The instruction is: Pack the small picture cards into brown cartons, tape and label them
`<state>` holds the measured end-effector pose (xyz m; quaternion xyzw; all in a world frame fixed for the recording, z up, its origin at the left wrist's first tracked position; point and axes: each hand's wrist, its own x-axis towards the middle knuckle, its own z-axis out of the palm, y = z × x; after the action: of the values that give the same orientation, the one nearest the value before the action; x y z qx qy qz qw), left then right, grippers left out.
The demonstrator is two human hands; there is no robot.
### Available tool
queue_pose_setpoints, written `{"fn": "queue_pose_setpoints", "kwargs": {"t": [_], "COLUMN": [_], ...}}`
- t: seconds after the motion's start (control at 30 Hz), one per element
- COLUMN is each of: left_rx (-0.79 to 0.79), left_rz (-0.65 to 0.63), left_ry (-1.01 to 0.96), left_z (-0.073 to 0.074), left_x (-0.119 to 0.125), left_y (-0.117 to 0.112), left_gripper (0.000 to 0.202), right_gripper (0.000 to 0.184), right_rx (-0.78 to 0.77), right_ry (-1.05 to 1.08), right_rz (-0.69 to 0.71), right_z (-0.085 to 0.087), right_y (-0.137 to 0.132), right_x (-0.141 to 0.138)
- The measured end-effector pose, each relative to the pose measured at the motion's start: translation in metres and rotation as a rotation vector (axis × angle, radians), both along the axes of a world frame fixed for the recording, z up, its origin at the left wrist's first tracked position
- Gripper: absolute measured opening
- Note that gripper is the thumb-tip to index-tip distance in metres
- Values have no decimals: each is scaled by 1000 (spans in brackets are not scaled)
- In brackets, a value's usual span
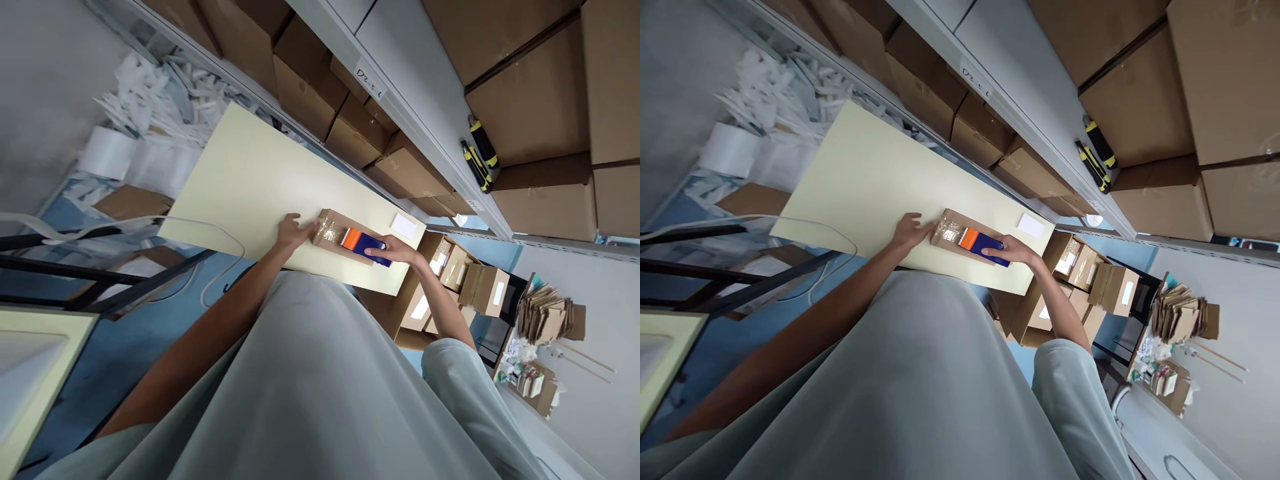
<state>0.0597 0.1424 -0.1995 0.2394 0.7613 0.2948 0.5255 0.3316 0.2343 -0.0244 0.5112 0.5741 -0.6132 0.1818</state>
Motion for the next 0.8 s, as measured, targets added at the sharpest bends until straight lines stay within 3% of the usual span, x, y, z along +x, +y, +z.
{"fn": "queue_pose_setpoints", "kwargs": {"t": [0.1, 0.23, 0.47, 0.53, 0.63, 0.73, 0.8], "left_rx": [137, 242, 228, 213, 213, 203, 208], "left_rz": [-50, -173, -145, -151, -140, -133, -150], "left_ry": [196, 201, 242, 259, 298, 302, 292], "left_z": [19, 43, 49, 50, 51, 49, 45], "left_x": [0, 12, 27, 29, 33, 36, 38], "left_y": [-7, -8, -13, -14, -15, -15, -14], "left_gripper": [36, 32, 32, 32, 28, 30, 33], "right_gripper": [66, 65, 63, 63, 67, 70, 72], "right_rx": [7, 27, -21, -66, -123, -75, -25], "right_ry": [30, 49, 132, 130, 33, -91, -141], "right_rz": [9, 8, 20, 3, -64, -96, -75], "right_z": [-1, -6, -10, -1, 23, 43, 45], "right_y": [0, -3, -17, -23, -37, -52, -59], "right_x": [3, 6, 16, 43, 109, 177, 206]}}
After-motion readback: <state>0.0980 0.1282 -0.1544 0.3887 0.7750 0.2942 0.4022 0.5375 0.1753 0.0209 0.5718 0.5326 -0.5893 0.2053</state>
